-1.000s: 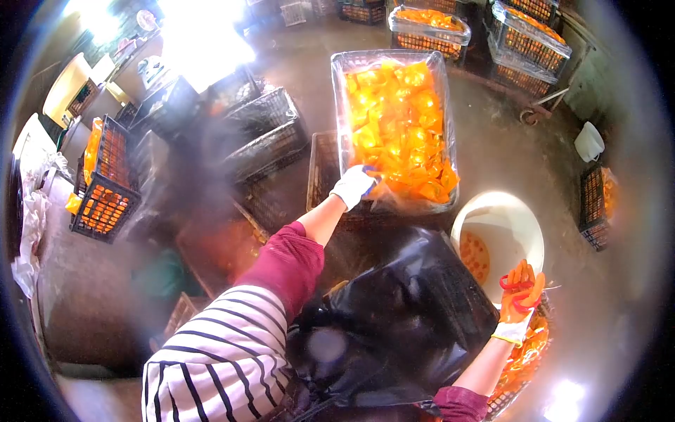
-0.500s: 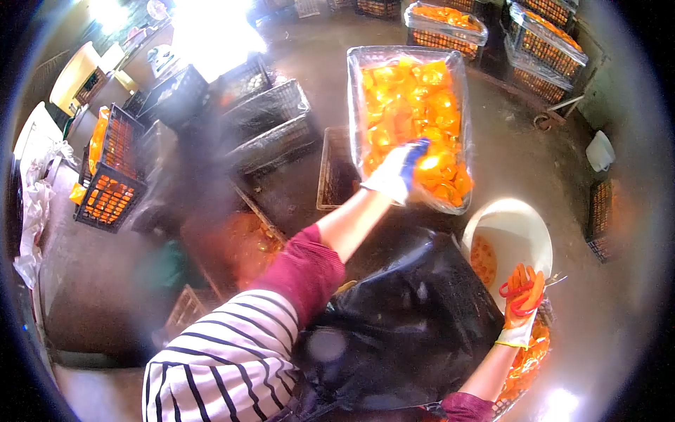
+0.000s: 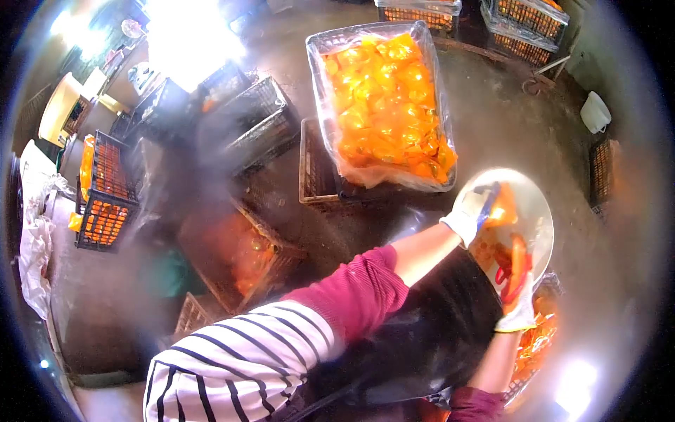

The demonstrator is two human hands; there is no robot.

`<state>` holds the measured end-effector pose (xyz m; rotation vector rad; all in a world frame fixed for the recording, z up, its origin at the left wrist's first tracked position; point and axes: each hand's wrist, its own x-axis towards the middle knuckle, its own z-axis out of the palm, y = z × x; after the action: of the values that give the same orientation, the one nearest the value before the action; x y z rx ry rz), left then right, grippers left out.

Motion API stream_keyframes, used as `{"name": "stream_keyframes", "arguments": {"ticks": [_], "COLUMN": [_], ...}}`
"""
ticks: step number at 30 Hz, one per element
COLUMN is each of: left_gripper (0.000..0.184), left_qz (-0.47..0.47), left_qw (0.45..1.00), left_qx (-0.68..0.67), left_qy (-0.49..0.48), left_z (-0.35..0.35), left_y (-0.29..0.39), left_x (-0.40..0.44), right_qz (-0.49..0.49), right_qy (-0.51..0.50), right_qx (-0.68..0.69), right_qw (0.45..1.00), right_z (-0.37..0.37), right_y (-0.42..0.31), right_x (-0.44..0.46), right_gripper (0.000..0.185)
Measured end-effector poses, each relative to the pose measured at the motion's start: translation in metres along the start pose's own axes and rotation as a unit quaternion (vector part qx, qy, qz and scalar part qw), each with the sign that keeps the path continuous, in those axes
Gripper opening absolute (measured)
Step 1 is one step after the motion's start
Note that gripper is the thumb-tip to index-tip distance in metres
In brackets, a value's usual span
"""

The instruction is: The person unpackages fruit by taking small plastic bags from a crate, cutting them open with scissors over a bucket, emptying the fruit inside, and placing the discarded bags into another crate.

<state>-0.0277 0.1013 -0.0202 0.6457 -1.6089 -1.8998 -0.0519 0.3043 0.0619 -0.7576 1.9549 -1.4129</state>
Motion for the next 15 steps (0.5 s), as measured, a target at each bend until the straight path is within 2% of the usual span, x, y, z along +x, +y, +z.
{"name": "stream_keyframes", "arguments": {"ticks": [1, 3, 4, 5, 6, 7, 8, 9, 10, 11, 12, 14, 15], "left_gripper": [0.036, 0.032, 0.029, 0.028, 0.024, 0.022, 0.018, 0.018, 0.024, 0.033, 0.050, 0.056, 0.051], "left_qz": [0.018, 0.038, 0.070, 0.104, 0.192, 0.277, 0.287, 0.188, 0.070, -0.046, -0.120, -0.106, -0.124], "left_qw": [0.999, 0.997, 0.990, 0.975, 0.971, 0.956, 0.951, 0.950, 0.913, 0.853, 0.812, 0.880, 0.874], "left_qx": [-0.047, 0.032, 0.114, 0.193, 0.143, 0.093, -0.113, -0.239, -0.390, -0.511, -0.549, -0.436, -0.430], "left_qy": [0.005, 0.057, 0.039, 0.026, 0.013, -0.008, 0.000, -0.063, -0.099, -0.097, -0.158, -0.156, -0.188], "left_z": [0.001, -0.007, -0.012, -0.018, -0.003, 0.012, 0.015, 0.003, -0.010, -0.022, -0.031, -0.033, -0.031], "left_y": [-0.014, 0.022, 0.034, 0.047, 0.027, 0.007, 0.005, 0.023, 0.044, 0.064, 0.081, 0.079, 0.081], "left_x": [0.011, -0.005, 0.001, 0.008, 0.028, 0.049, 0.055, 0.038, 0.018, -0.001, -0.011, -0.009, -0.012], "right_qz": [-0.018, -0.032, 0.023, 0.015, 0.006, -0.002, -0.012, 0.041, 0.085, 0.014, 0.013, 0.011, 0.005], "right_qy": [0.005, 0.026, 0.059, 0.036, 0.028, 0.037, 0.046, 0.018, 0.062, 0.045, 0.034, 0.011, 0.001], "right_qx": [-0.076, -0.144, -0.105, 0.020, 0.142, 0.184, 0.225, 0.247, 0.146, 0.036, 0.024, 0.002, -0.026], "right_qw": [0.997, 0.989, 0.992, 0.999, 0.989, 0.982, 0.973, 0.968, 0.984, 0.998, 0.999, 1.000, 1.000], "right_z": [-0.007, -0.012, -0.003, 0.001, 0.002, 0.003, 0.003, 0.009, 0.014, 0.024, 0.023, 0.020, 0.024], "right_y": [0.039, 0.080, 0.064, 0.072, 0.094, 0.080, 0.065, 0.047, 0.043, 0.017, 0.023, 0.036, 0.026], "right_x": [0.015, 0.028, 0.031, 0.034, 0.034, 0.028, 0.021, 0.012, 0.013, 0.002, 0.004, 0.008, 0.006], "right_gripper": [0.043, 0.044, 0.046, 0.044, 0.042, 0.040, 0.038, 0.036, 0.026, 0.032, 0.033, 0.036, 0.032]}}
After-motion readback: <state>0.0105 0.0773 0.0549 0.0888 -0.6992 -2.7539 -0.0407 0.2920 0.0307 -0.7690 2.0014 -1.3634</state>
